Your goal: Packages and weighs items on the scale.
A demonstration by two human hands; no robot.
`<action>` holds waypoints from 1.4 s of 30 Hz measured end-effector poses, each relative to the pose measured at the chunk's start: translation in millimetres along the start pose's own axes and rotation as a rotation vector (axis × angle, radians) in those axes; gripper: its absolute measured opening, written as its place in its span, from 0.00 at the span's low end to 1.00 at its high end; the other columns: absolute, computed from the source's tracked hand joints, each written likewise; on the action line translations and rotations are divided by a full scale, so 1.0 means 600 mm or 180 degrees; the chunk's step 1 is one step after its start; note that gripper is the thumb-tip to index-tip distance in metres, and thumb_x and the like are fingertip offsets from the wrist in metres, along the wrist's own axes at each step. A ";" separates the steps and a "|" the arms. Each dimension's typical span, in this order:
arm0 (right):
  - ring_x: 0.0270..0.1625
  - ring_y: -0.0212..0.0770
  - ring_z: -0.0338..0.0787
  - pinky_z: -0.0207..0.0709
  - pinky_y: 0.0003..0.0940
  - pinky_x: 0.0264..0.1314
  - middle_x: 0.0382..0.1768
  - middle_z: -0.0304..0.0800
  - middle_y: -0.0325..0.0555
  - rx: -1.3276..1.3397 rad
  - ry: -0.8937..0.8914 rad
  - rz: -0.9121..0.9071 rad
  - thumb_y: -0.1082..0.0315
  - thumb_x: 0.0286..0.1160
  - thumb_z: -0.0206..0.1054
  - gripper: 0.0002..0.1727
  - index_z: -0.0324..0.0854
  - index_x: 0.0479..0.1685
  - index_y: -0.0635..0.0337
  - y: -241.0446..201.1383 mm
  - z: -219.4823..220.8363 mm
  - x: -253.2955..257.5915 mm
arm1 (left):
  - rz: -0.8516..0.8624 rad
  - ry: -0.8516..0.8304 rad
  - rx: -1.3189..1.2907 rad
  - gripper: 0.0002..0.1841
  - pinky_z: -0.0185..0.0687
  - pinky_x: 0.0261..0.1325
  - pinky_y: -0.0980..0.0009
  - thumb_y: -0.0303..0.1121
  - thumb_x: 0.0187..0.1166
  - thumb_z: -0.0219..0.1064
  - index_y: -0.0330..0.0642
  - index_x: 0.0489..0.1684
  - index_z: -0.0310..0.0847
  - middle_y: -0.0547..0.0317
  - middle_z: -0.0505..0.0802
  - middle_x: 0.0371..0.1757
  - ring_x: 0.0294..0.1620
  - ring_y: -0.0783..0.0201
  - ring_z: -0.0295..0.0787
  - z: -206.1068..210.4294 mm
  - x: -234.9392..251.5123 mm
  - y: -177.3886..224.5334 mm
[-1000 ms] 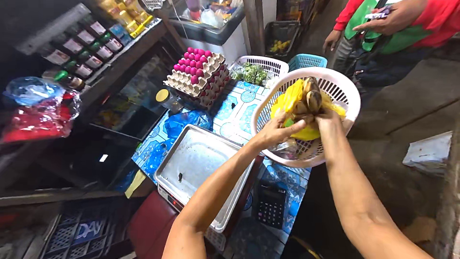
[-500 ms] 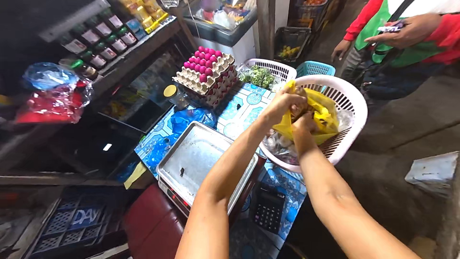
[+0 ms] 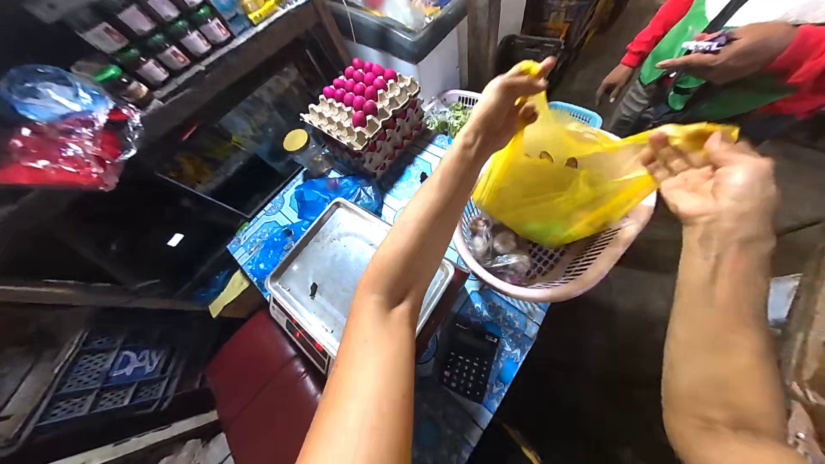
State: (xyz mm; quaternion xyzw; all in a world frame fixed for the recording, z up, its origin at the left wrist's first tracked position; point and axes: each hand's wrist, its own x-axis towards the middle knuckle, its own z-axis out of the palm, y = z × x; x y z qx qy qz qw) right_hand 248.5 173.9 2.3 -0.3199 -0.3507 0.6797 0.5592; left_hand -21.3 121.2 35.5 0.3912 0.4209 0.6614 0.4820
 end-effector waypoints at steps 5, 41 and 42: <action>0.36 0.41 0.96 0.95 0.40 0.41 0.45 0.90 0.42 -0.1567 0.0425 -0.1069 0.61 0.94 0.52 0.14 0.70 0.65 0.59 0.003 -0.005 0.001 | -0.0221 -0.0106 0.0498 0.19 0.82 0.54 0.64 0.23 0.82 0.55 0.39 0.71 0.75 0.51 0.85 0.64 0.57 0.63 0.84 0.057 0.064 0.028; 0.49 0.31 0.90 0.86 0.26 0.55 0.46 0.90 0.49 -0.2434 -0.2216 -0.1907 0.81 0.65 0.70 0.07 0.89 0.41 0.70 0.131 0.020 -0.138 | -0.2358 -0.1211 0.2855 0.14 0.81 0.44 0.57 0.31 0.88 0.53 0.31 0.59 0.78 0.47 0.86 0.45 0.40 0.60 0.82 -0.034 -0.167 -0.109; 0.47 0.29 0.90 0.87 0.25 0.53 0.45 0.90 0.46 -0.2314 -0.2384 -0.1922 0.80 0.66 0.70 0.07 0.89 0.41 0.68 0.109 0.043 -0.137 | -0.2289 -0.0981 0.2583 0.14 0.82 0.41 0.61 0.32 0.89 0.52 0.33 0.60 0.78 0.50 0.86 0.43 0.37 0.62 0.82 -0.037 -0.175 -0.092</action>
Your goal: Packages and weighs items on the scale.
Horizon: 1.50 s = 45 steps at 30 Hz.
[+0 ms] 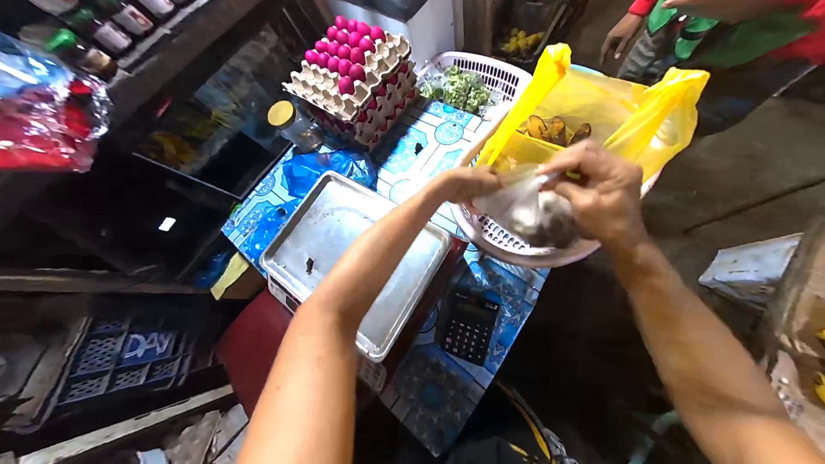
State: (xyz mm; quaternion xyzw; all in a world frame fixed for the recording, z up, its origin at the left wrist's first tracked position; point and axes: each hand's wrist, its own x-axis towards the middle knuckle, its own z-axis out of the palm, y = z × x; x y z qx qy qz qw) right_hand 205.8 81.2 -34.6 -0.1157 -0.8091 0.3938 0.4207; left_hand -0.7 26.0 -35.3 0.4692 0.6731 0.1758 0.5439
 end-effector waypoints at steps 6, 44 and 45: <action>0.44 0.25 0.90 0.89 0.19 0.46 0.44 0.88 0.38 0.0386 -0.0538 -0.0767 0.77 0.66 0.75 0.06 0.88 0.39 0.65 -0.158 0.041 0.082 | 0.0856 0.0826 -0.0432 0.07 0.84 0.33 0.74 0.29 0.81 0.59 0.41 0.43 0.84 0.67 0.90 0.29 0.28 0.74 0.86 -0.107 -0.191 0.009; 0.52 0.58 0.93 0.86 0.51 0.54 0.47 0.93 0.59 -0.2457 0.0525 0.0841 0.66 0.77 0.59 0.16 0.89 0.49 0.68 -0.261 0.573 -0.244 | 0.1828 0.2973 0.1138 0.28 0.85 0.62 0.46 0.20 0.65 0.74 0.26 0.70 0.81 0.24 0.84 0.69 0.62 0.31 0.87 -0.010 -0.477 -0.525; 0.55 0.58 0.92 0.85 0.51 0.58 0.51 0.93 0.61 -0.2442 0.0730 0.0817 0.68 0.76 0.57 0.16 0.88 0.48 0.69 -0.263 0.565 -0.240 | 0.1855 0.2954 0.1148 0.25 0.85 0.62 0.47 0.18 0.65 0.73 0.26 0.66 0.84 0.29 0.89 0.64 0.60 0.35 0.89 -0.022 -0.478 -0.517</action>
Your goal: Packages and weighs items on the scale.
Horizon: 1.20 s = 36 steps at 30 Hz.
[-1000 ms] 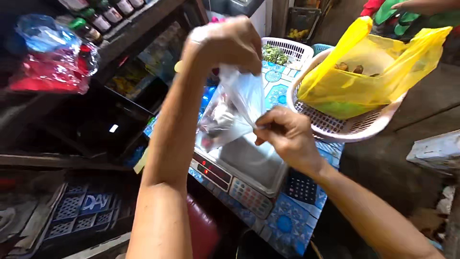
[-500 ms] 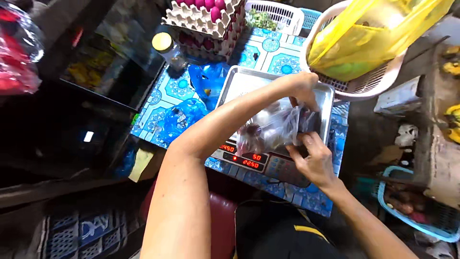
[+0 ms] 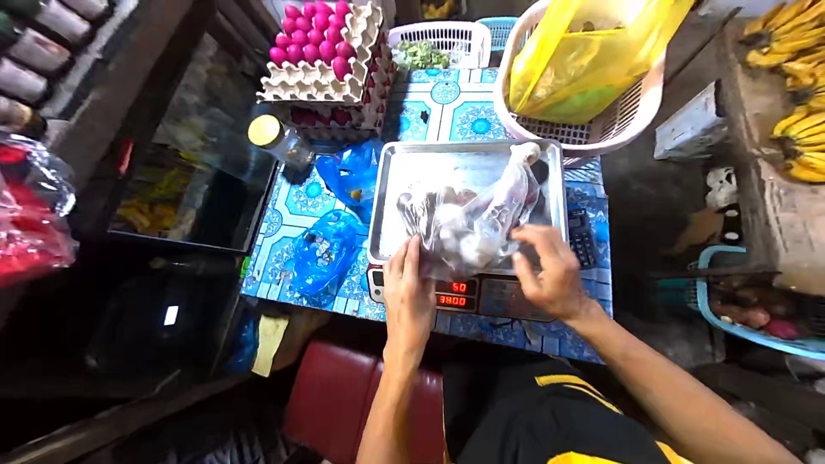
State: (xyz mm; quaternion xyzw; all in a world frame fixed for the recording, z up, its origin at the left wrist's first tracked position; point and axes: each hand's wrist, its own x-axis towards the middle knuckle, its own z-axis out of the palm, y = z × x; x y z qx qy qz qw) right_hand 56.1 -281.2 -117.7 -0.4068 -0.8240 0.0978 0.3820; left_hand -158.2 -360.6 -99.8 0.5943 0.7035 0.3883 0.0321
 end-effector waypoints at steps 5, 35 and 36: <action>0.50 0.54 0.95 0.89 0.45 0.56 0.47 0.94 0.62 0.0281 0.0039 0.0178 0.85 0.68 0.60 0.13 0.91 0.42 0.72 0.021 -0.012 0.066 | 0.0185 0.0062 -0.0032 0.20 0.88 0.58 0.50 0.14 0.63 0.72 0.27 0.58 0.88 0.31 0.88 0.61 0.58 0.40 0.90 0.023 0.054 -0.026; 0.71 0.66 0.81 0.38 0.88 0.78 0.60 0.90 0.52 -0.0232 -0.1477 -0.0582 0.51 0.42 0.81 0.41 0.83 0.68 0.54 -0.003 0.084 0.163 | 0.1892 -0.1135 0.1001 0.31 0.75 0.65 0.38 0.52 0.57 0.75 0.34 0.51 0.85 0.35 0.87 0.67 0.65 0.35 0.85 0.051 0.163 -0.080; 0.71 0.66 0.81 0.36 0.89 0.77 0.59 0.91 0.51 -0.0240 -0.1393 -0.0594 0.51 0.42 0.80 0.40 0.83 0.67 0.55 -0.003 0.084 0.159 | 0.1919 -0.1123 0.1045 0.29 0.75 0.63 0.37 0.50 0.58 0.75 0.35 0.52 0.85 0.36 0.87 0.66 0.64 0.34 0.85 0.051 0.164 -0.083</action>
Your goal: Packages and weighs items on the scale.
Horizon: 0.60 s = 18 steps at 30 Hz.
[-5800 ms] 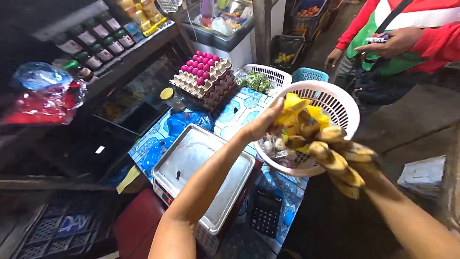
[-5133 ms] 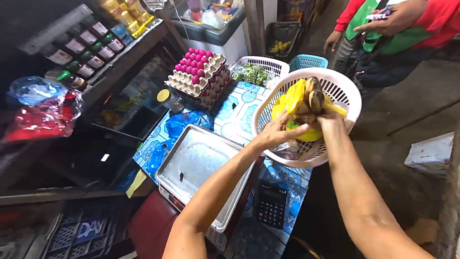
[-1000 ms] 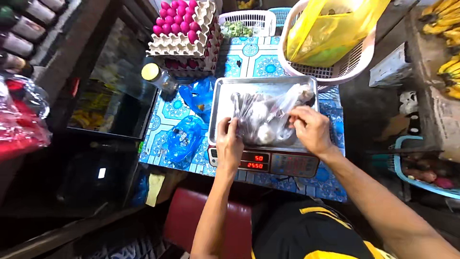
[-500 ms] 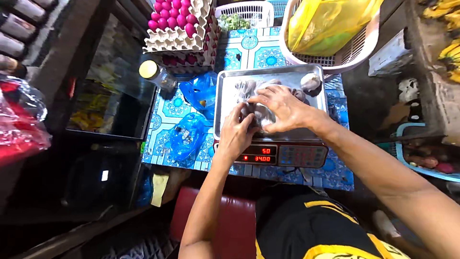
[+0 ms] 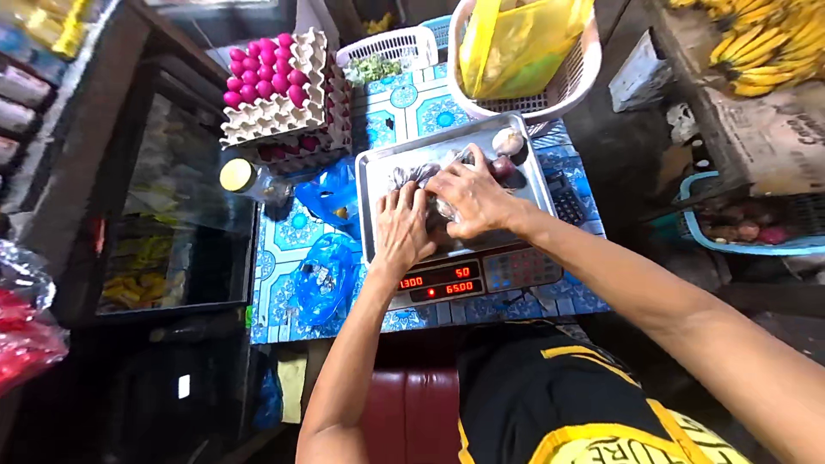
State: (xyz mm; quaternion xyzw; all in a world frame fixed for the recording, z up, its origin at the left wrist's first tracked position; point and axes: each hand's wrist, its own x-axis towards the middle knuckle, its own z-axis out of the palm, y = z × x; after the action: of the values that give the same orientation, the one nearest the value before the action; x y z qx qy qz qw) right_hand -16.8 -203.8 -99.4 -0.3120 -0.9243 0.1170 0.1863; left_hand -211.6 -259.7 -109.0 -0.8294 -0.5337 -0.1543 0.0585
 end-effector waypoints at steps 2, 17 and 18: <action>0.69 0.66 0.83 0.37 0.92 0.75 0.54 0.92 0.48 -0.0193 0.0310 -0.0164 0.51 0.44 0.75 0.33 0.88 0.59 0.51 0.001 0.007 -0.013 | 0.0135 0.0016 0.0043 0.25 0.73 0.59 0.34 0.47 0.59 0.73 0.41 0.52 0.88 0.37 0.88 0.64 0.62 0.33 0.85 -0.005 -0.002 -0.009; 0.76 0.70 0.78 0.57 0.80 0.75 0.60 0.91 0.57 -0.0528 0.0575 0.0047 0.44 0.55 0.74 0.35 0.86 0.65 0.53 -0.026 0.015 -0.051 | 0.0364 -0.0830 -0.1075 0.59 0.64 0.85 0.44 0.29 0.43 0.90 0.33 0.87 0.60 0.39 0.73 0.85 0.83 0.40 0.71 -0.036 0.066 -0.025; 0.76 0.68 0.79 0.54 0.82 0.76 0.59 0.92 0.54 -0.0505 0.0497 0.0165 0.43 0.58 0.73 0.35 0.86 0.65 0.55 -0.032 0.012 -0.039 | 0.0446 -0.0849 -0.1253 0.62 0.63 0.85 0.45 0.29 0.44 0.90 0.33 0.90 0.53 0.38 0.78 0.81 0.80 0.42 0.76 -0.024 0.079 -0.032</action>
State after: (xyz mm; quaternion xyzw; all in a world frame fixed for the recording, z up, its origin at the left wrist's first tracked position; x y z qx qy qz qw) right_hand -12.7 -234.0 -105.9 -0.3578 -0.9049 0.0236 0.2293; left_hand -213.5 -214.5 -81.8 -0.8728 -0.4376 -0.1400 -0.1646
